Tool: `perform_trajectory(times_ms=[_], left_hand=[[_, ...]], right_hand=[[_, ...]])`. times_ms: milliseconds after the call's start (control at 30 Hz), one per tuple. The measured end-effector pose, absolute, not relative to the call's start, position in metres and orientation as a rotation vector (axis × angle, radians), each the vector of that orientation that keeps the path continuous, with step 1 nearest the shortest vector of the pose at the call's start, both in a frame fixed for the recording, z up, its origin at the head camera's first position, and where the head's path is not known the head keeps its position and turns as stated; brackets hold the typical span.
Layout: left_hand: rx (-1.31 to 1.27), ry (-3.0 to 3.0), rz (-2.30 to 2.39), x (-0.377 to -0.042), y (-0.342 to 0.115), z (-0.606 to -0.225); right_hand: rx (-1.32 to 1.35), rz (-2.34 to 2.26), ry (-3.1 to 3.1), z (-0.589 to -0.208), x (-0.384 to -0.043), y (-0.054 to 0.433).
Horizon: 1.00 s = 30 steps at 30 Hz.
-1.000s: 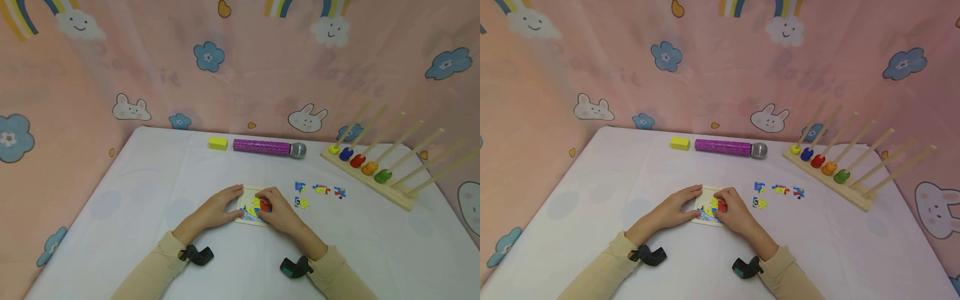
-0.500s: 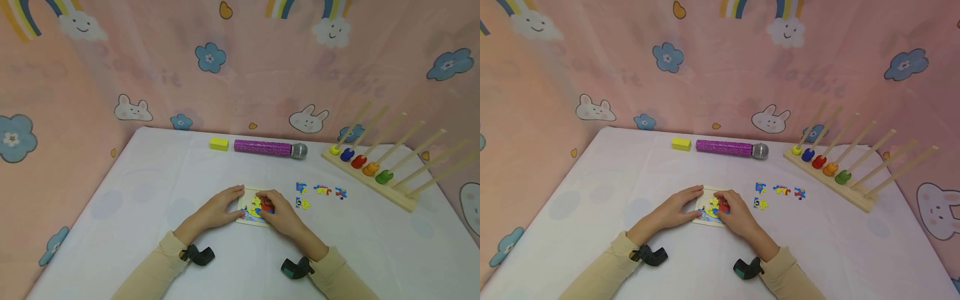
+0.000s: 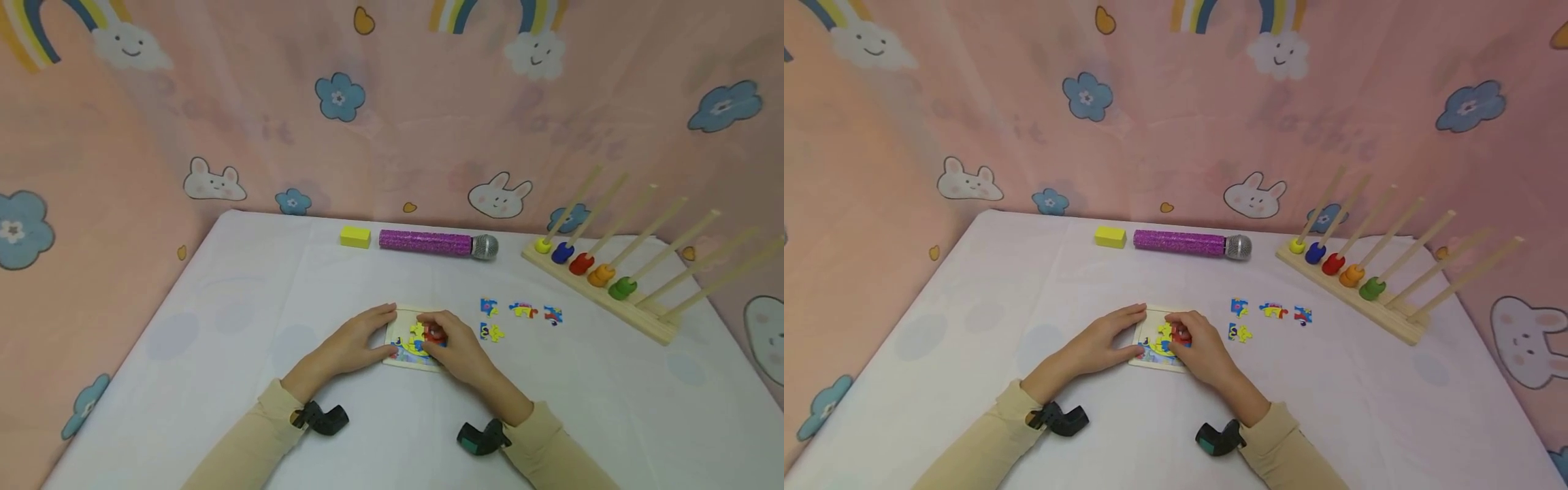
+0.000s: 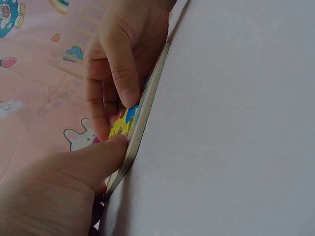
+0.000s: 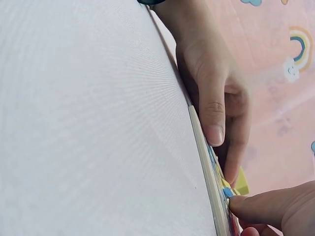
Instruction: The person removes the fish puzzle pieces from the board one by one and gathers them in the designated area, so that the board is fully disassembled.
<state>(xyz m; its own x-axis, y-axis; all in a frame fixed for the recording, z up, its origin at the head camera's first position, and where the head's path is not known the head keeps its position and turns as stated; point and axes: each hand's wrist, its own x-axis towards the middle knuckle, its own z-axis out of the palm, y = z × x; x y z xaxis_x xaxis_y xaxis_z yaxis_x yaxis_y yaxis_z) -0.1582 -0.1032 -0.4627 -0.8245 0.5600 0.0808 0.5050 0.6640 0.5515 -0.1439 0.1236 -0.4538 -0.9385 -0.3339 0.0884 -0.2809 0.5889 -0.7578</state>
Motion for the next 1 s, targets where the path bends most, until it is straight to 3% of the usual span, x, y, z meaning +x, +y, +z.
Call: perform_trajectory(times_ms=[567, 1000], left_hand=[[0.897, 2.765, 0.899, -0.156, -0.103, -0.464], [0.903, 2.773, 0.883, -0.156, -0.102, -0.462]], right_hand=[[-0.527, -1.279, 2.761, -0.447, -0.144, 0.132], [-0.412, -1.156, 2.787, -0.435, -0.143, 0.184]])
